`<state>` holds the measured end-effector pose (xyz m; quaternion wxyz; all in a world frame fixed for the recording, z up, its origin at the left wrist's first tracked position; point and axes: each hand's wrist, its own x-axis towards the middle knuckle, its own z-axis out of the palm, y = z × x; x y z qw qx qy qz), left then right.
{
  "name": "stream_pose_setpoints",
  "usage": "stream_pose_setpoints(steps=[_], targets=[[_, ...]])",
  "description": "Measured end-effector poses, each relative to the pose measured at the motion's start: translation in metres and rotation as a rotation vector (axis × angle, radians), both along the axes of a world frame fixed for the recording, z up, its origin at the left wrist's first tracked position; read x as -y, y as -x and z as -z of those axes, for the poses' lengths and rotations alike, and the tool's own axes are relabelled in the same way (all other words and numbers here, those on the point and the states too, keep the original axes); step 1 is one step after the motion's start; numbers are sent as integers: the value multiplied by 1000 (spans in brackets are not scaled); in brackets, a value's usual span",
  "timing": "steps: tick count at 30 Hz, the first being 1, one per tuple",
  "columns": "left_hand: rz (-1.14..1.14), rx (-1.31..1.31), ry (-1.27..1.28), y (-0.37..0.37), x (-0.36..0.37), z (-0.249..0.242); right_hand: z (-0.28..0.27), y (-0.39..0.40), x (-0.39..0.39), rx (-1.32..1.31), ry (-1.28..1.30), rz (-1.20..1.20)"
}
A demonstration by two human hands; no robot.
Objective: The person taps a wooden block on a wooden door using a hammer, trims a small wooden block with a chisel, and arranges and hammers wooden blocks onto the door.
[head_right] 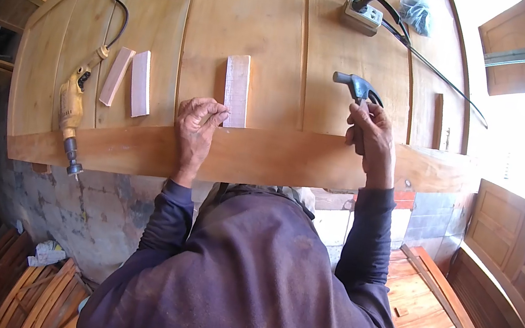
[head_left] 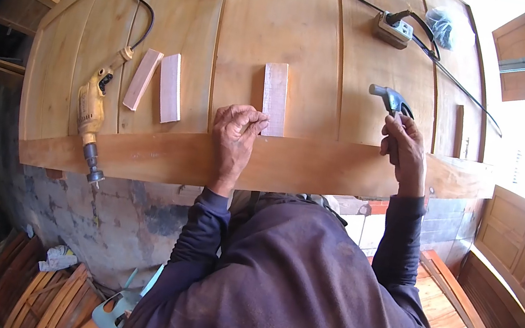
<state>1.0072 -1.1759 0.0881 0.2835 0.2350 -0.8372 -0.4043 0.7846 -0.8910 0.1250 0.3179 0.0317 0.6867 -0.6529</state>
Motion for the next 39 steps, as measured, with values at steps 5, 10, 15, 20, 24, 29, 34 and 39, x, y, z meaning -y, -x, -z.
stream_pose_setpoints(steps=[5, 10, 15, 20, 24, 29, 34, 39], targets=[[23, -1, -20, 2, 0, 5, 1, -23, 7, -67, -79, -5], [28, -6, 1, 5, -1, 3, -1, -34, 10, -93, -165, -71], [14, 1, 1, 5, -1, 4, -15, -45, 21, -113, -204, -117], [12, -5, -10, 5, -3, 1, -23, -51, 28, -121, -186, -136], [16, 9, 41, 6, -3, 0, -33, -53, 33, -132, -209, -163], [26, 30, 147, 6, -4, -5, -33, -65, 37, -184, -159, -188], [54, 47, 178, 5, -3, -7, -57, -98, 53, -652, -125, -394], [60, 35, 146, 4, -2, -8, -44, -107, 71, -1029, -282, -578]])
